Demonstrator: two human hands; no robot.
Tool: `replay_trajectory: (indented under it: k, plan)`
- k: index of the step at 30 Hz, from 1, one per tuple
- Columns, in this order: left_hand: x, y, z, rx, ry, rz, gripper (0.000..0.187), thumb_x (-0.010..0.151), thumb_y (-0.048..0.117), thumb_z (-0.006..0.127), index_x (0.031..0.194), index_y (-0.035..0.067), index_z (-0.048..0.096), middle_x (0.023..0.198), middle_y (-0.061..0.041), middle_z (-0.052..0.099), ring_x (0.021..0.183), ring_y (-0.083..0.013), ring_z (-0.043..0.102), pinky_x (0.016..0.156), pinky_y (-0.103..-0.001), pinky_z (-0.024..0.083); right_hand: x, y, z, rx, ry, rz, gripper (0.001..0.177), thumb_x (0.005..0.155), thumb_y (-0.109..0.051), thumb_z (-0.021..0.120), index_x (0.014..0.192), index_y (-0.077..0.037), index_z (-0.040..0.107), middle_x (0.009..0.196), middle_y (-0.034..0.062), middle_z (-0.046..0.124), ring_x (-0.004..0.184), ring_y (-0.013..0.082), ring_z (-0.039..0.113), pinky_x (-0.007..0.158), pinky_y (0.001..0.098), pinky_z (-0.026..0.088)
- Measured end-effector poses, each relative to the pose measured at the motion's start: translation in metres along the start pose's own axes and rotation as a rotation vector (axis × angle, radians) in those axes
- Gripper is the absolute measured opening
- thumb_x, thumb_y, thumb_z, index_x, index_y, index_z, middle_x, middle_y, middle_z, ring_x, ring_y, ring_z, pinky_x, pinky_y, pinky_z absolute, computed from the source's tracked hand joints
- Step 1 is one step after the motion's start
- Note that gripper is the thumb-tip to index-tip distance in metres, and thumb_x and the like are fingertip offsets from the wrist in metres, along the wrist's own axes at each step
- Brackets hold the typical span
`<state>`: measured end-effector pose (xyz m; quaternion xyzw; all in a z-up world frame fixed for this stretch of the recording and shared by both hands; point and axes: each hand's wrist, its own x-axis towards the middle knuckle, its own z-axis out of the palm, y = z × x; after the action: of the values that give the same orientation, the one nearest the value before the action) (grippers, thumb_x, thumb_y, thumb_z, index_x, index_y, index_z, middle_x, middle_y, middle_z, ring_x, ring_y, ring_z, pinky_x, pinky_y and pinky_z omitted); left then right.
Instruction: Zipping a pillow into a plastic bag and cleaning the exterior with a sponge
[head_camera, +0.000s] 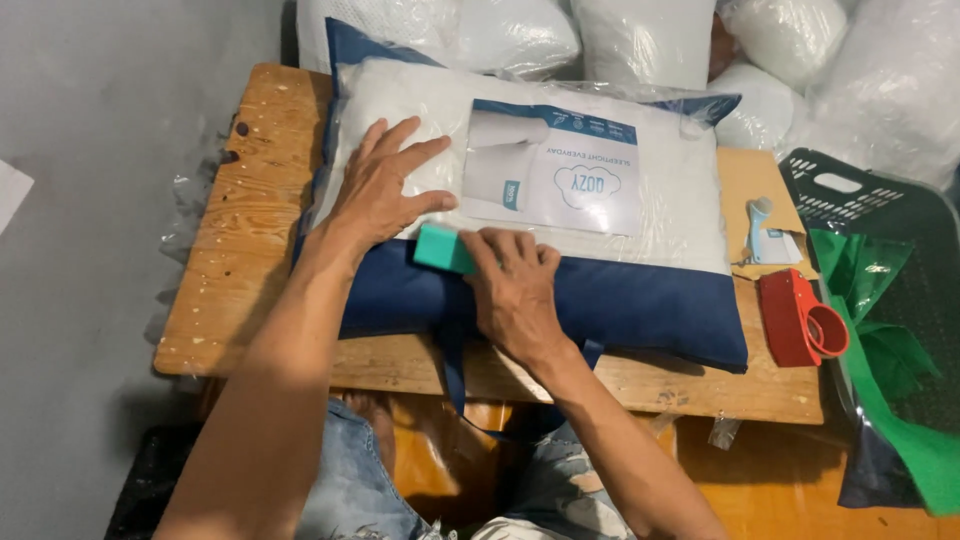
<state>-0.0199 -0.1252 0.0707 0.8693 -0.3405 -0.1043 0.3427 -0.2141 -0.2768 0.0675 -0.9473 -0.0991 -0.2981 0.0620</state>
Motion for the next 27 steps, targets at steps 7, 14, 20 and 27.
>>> replay_trajectory:
  k: [7, 14, 20, 27]
  plan:
    - [-0.01, 0.012, -0.003, 0.031, 0.021, -0.014, 0.07, 0.092, 0.064, 0.066, 0.155, 0.041, 0.044, 0.169, -0.01, 0.025, 0.155, -0.0431, 0.008, 0.12, -0.071, 0.009, -0.056, -0.018, 0.02, 0.08, -0.178, 0.016, 0.039, 0.099, -0.025, 0.057, 0.137, -0.014, 0.057, 0.118, 0.0048, 0.058, 0.103, 0.0277, 0.053, 0.085, 0.0439, 0.032]
    - [-0.014, 0.016, -0.009, -0.002, 0.046, -0.011, 0.072, 0.089, 0.059, 0.072, 0.154, 0.038, 0.047, 0.167, -0.012, 0.029, 0.155, -0.0445, 0.011, 0.119, -0.073, 0.01, -0.091, -0.022, 0.024, 0.264, -0.385, 0.037, 0.039, 0.092, -0.024, 0.065, 0.13, -0.015, 0.061, 0.111, 0.0057, 0.059, 0.099, 0.0301, 0.054, 0.083, 0.0457, 0.034]
    - [-0.004, 0.012, 0.0, 0.014, 0.068, 0.031, 0.076, 0.085, 0.052, 0.077, 0.153, 0.032, 0.049, 0.166, -0.013, 0.03, 0.154, -0.0418, 0.01, 0.117, -0.069, 0.012, -0.042, 0.003, -0.049, 0.104, -0.226, 0.062, 0.046, 0.086, -0.013, 0.073, 0.13, -0.016, 0.062, 0.12, 0.0087, 0.061, 0.101, 0.0299, 0.055, 0.081, 0.0472, 0.034]
    - [-0.012, 0.034, -0.013, 0.093, 0.012, -0.041, 0.074, 0.087, 0.043, 0.074, 0.155, 0.027, 0.046, 0.168, -0.012, 0.025, 0.155, -0.0368, 0.007, 0.118, -0.062, 0.012, -0.031, 0.045, -0.04, -0.009, -0.193, 0.022, 0.059, 0.075, -0.015, 0.085, 0.13, -0.017, 0.065, 0.116, 0.0048, 0.063, 0.099, 0.0258, 0.056, 0.076, 0.0439, 0.033]
